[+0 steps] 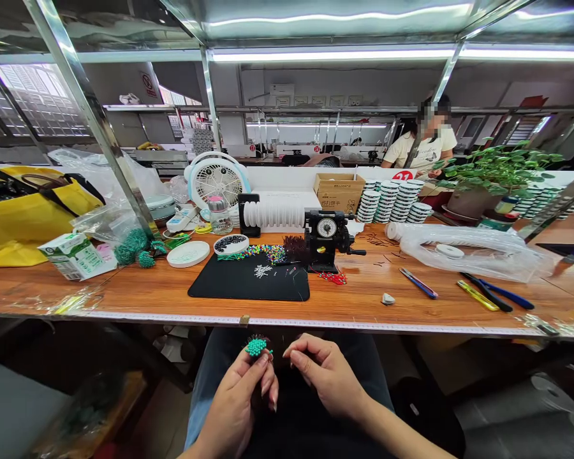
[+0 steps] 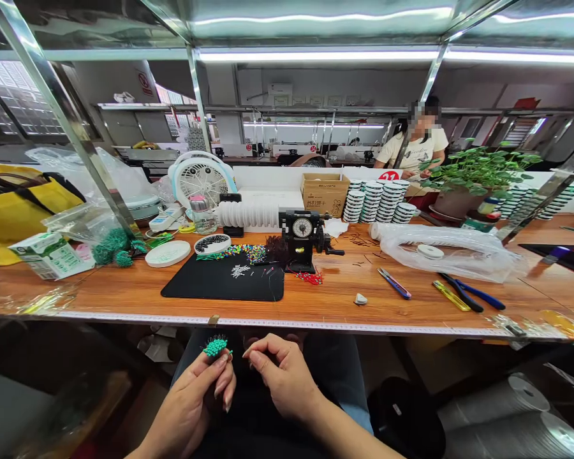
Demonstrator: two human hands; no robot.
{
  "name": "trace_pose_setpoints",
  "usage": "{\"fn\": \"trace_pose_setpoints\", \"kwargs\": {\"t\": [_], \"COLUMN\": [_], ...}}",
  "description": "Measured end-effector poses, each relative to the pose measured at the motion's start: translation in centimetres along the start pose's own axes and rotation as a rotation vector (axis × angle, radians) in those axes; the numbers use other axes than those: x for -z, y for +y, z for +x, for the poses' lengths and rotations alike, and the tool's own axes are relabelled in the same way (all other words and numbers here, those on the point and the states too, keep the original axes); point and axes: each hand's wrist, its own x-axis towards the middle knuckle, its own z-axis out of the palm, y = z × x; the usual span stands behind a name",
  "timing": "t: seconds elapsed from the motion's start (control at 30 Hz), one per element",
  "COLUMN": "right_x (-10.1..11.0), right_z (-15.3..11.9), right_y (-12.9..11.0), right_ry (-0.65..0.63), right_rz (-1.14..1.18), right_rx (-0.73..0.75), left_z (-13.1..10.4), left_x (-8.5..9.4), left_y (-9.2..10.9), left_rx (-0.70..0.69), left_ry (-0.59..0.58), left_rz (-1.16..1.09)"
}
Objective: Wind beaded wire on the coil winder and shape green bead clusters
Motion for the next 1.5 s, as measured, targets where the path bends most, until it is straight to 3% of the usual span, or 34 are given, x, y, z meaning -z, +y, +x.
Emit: {"fn": "trace_pose_setpoints", "kwargs": {"t": [0.17,0.47,0.67,0.9,1.07,1.3,1.5], "right_x": [0.0,0.1,0.1,-0.2,-0.3,-0.3,-0.8], "right_z": [-0.3,-1.1,-0.8,-0.6,-0.5,-0.4,-0.2], "right_y": [0.0,-1.1,-1.2,-0.4,-0.1,-1.5,-1.2], "right_ry": [-0.155,-0.286,-0.267,-0.152,-0.047,-0.098,-0.026], "right_rz": [0.123,-0.21,-0.245,-0.135,-0.154,-0.184,-0.318], "right_rx": [-0.021,0.212,0.227,0.044,0.007,0.043,0.045], "left_z": [-0.2,-0.5,-0.4,-0.3,0.0,0.0,0.2], "left_x": [-0.2,-0.3,-0.3,-0.1,0.5,0.6,0.5], "left_y": [0.3,0.4,0.5,0.5,0.0,0.4,-0.1], "left_rx": [-0.013,-0.04,-0.033,-0.056,-0.046,-0.04,0.123], "left_ry": [0.033,0.06,0.069,0.044,0.033,0.044,0.06], "left_rz": [0.004,0.053,0.031,0.068,0.118,0.198,0.146]}}
